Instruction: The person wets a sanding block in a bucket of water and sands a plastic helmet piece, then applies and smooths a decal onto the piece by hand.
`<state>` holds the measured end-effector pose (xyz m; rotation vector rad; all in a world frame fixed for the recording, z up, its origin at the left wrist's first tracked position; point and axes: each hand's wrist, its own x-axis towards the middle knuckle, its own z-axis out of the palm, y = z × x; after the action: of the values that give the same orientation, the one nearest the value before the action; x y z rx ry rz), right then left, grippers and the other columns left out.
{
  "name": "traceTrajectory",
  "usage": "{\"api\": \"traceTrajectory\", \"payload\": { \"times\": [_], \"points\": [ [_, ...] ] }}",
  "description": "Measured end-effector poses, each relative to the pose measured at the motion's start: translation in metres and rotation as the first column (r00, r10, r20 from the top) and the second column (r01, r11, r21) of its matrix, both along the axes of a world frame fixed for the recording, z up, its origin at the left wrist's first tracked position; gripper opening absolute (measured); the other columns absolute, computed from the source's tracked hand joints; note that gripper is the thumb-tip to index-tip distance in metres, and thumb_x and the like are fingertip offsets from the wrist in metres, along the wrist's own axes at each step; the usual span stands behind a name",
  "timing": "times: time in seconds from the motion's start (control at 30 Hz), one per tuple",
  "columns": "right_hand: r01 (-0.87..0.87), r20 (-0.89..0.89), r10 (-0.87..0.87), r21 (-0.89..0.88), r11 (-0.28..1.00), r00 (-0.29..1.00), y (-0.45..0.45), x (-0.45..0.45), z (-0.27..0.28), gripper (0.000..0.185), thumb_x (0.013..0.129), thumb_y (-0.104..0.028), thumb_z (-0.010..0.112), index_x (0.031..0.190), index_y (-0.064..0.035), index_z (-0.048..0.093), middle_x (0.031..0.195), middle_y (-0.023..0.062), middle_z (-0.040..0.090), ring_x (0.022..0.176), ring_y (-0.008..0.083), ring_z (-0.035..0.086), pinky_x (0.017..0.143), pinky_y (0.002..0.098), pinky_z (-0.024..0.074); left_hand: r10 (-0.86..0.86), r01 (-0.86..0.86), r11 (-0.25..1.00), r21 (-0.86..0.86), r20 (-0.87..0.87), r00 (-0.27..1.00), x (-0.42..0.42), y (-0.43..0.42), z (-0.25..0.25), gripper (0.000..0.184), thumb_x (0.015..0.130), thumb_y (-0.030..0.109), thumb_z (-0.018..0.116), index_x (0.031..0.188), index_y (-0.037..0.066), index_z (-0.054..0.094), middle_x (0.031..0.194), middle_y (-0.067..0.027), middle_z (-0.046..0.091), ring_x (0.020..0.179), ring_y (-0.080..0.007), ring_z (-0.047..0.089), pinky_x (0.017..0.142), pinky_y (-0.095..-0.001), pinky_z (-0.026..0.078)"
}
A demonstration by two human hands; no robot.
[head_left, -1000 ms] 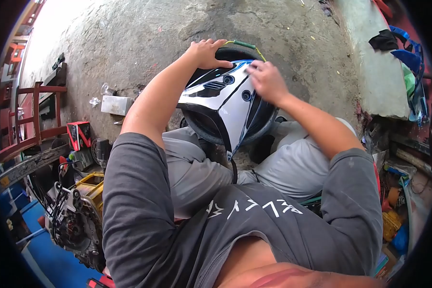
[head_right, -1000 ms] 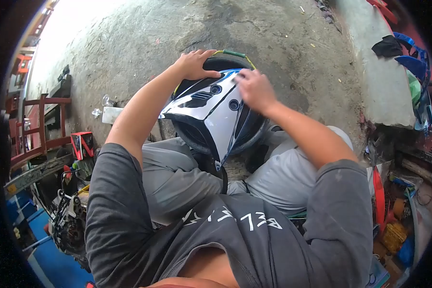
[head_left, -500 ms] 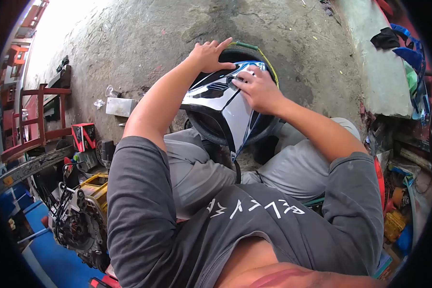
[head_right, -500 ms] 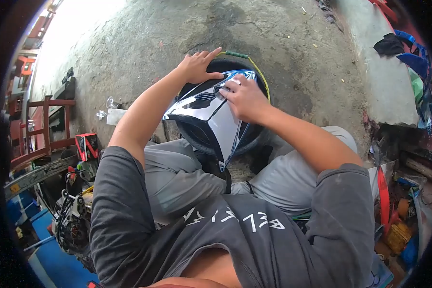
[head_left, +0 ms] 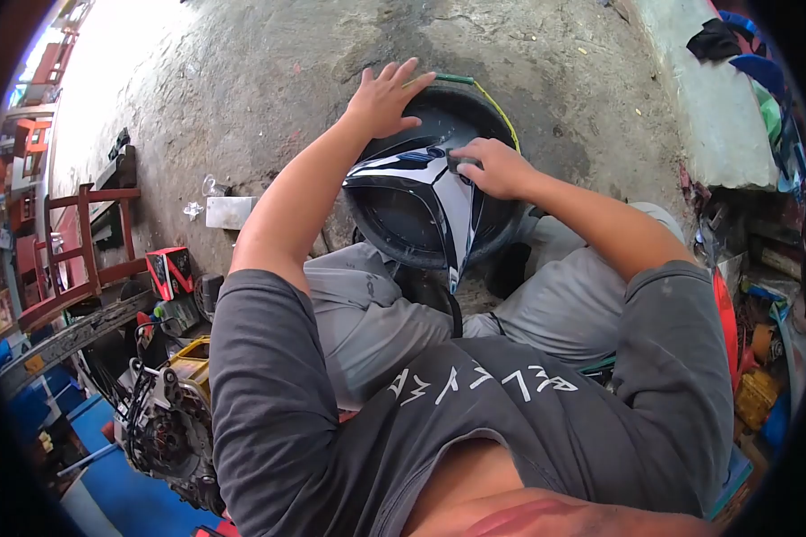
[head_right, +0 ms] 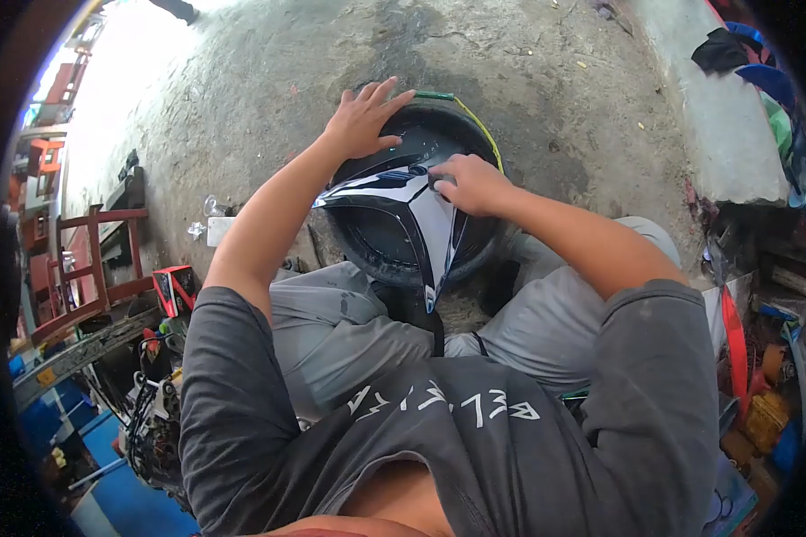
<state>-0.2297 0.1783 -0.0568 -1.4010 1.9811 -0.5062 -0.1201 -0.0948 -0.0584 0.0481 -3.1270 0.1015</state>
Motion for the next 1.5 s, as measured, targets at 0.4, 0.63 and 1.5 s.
{"api": "traceTrajectory", "payload": {
  "times": [0.4,0.63,1.5],
  "points": [
    [-0.021,-0.121,0.046,0.196,0.980,0.992,-0.009,-0.003,-0.023,0.050,0.104,-0.032,0.062,0.148,-0.0085,0.064,0.142,0.0247,0.063,0.134,0.0444,0.060,0.117,0.0518,0.0478,-0.272,0.242,0.956,0.168,0.189,0.944,-0.011,0.015,-0.007,0.042,0.096,0.038,0.076,0.127,0.011,0.071,0.113,-0.0131,0.074,0.114,-0.0328,0.071,0.101,-0.0464,0.054],
    [0.167,-0.077,-0.155,0.193,0.967,0.985,-0.030,0.008,-0.088,0.057,0.106,-0.034,0.056,0.154,-0.0043,0.056,0.151,0.0298,0.058,0.140,0.0472,0.057,0.119,0.0524,0.0463,-0.004,-0.126,0.973,0.191,0.565,0.825,-0.008,0.053,-0.023,0.059,0.106,0.043,0.058,0.153,0.007,0.057,0.125,-0.0229,0.077,0.117,-0.0419,0.074,0.103,-0.0535,0.058],
    [0.300,0.162,-0.312,0.097,0.949,0.936,0.029,-0.050,0.115,0.024,0.094,-0.016,0.063,0.108,0.0004,0.072,0.093,0.0133,0.073,0.090,0.0230,0.069,0.084,0.0402,0.0548,0.062,-0.184,0.924,0.335,0.343,0.937,-0.008,0.022,0.103,0.069,0.092,0.047,0.081,0.152,0.016,0.063,0.135,-0.0214,0.074,0.128,-0.0418,0.068,0.108,-0.0510,0.055]
  ]
}}
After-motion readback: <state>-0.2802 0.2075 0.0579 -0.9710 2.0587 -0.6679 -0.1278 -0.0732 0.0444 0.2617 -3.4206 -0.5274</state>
